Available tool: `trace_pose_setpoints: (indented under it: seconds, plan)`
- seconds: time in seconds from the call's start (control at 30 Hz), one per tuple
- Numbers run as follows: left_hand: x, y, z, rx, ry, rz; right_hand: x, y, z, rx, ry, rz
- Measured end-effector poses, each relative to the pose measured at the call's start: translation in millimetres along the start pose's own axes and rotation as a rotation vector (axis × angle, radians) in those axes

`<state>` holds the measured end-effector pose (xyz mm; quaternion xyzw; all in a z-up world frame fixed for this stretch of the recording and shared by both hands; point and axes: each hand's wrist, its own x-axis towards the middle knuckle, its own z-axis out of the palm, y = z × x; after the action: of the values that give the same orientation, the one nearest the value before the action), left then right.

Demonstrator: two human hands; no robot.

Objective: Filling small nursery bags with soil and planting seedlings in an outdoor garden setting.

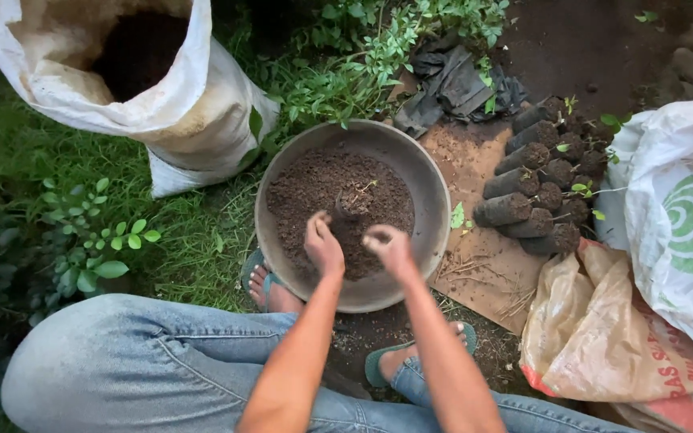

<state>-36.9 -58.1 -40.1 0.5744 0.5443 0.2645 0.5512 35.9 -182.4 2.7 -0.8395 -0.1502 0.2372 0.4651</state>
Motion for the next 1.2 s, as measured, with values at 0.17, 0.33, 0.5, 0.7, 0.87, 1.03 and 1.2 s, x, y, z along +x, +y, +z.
trace_pose_setpoints:
  seconds: [0.17,0.33,0.5,0.7,0.87,1.03,1.2]
  plan:
    - [7,68,2,-0.124,-0.149,0.165,12,-96,-44,-0.084,0.032,-0.079]
    - [12,77,8,-0.261,-0.373,0.169,-7,-167,-47,-0.131,-0.118,-0.003]
    - [11,80,7,-0.285,-0.436,0.051,-1,-146,-28,-0.207,0.183,-0.116]
    - [15,70,18,-0.303,-0.443,0.126,26,-90,-3,-0.238,0.36,-0.392]
    - [13,66,15,-0.112,-0.428,0.2,19,-93,-1,-0.078,0.333,-0.395]
    - [11,61,18,-0.057,-0.381,0.31,-3,-97,-4,0.149,0.185,-0.214]
    - [9,60,20,-0.101,-0.347,0.373,-5,-73,6,0.011,0.108,-0.364]
